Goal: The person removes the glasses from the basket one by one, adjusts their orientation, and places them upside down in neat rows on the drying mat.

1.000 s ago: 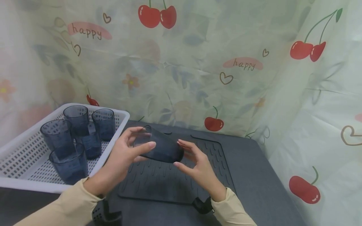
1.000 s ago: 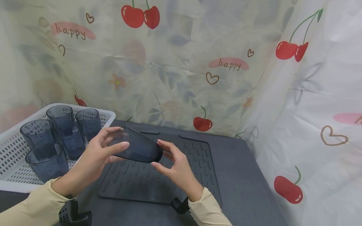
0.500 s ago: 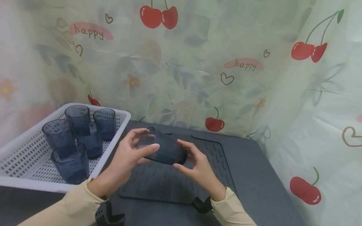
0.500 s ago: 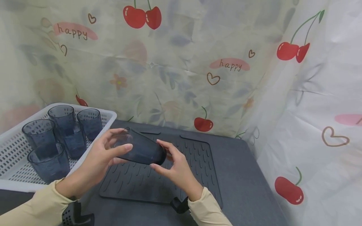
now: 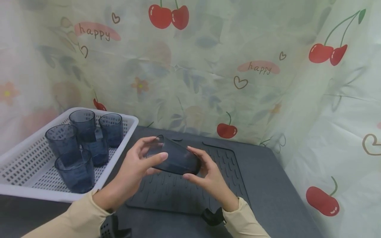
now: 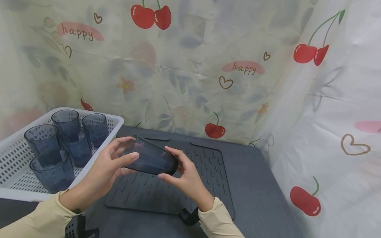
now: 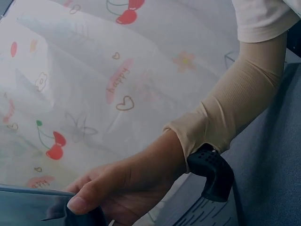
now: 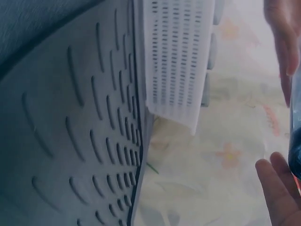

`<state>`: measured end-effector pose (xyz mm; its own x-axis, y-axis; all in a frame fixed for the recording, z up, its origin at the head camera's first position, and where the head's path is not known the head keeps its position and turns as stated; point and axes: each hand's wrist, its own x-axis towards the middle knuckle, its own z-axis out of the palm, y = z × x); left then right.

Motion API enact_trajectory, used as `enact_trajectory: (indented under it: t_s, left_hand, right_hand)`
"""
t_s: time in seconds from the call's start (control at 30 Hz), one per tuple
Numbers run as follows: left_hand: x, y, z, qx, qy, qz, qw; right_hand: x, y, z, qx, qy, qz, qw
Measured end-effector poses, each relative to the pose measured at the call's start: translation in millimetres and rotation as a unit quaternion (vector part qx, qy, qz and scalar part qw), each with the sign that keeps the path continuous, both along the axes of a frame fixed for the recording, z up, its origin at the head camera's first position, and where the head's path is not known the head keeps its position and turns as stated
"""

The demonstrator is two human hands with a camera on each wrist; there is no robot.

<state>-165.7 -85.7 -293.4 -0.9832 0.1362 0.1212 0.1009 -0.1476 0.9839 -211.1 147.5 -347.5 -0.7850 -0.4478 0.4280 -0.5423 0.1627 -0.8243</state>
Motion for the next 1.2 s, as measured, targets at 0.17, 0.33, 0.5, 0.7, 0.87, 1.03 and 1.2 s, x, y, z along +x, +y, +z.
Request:
enact_trajectory:
  t_s: [0.17, 0.33, 0.5, 0.7, 0.87, 1.03, 1.2]
  left_hand:
    - [0.2, 1, -2.0, 0.019, -0.008, -0.011, 0.9997]
    - [0.5, 0, -3.4, -0.006, 0.006, -0.024, 0.9997]
    - [-0.9, -9, -5.6, -0.072, 0.017, -0.049, 0.9961]
    - [-5.2, -16, -12.6, -0.101, -0.006, -0.100, 0.9899]
    - [-8.9, -18, -22.6, -0.129, -0.005, -0.150, 0.9802]
    - [-12.8, -21, -29.4, -0.198, -0.012, -0.183, 0.9628]
    - [-14.3, -24, -33.9, -0.260, -0.043, -0.168, 0.9500]
  right_hand:
    - [0.6, 3, -1.4, -0.076, -0.010, 0.040, 0.996]
    - [2.0, 6, -0.1, -0.127, -0.016, 0.063, 0.990]
    - [4.5, 10, 4.5, -0.156, -0.031, 0.048, 0.986]
    - [6.4, 14, 13.3, -0.189, -0.056, 0.042, 0.979]
    - [8.9, 14, 17.1, -0.225, -0.061, 0.050, 0.971]
    - [10.2, 13, 17.2, -0.236, -0.058, 0.048, 0.969]
    - [9.5, 15, 15.9, -0.224, -0.064, 0.048, 0.971]
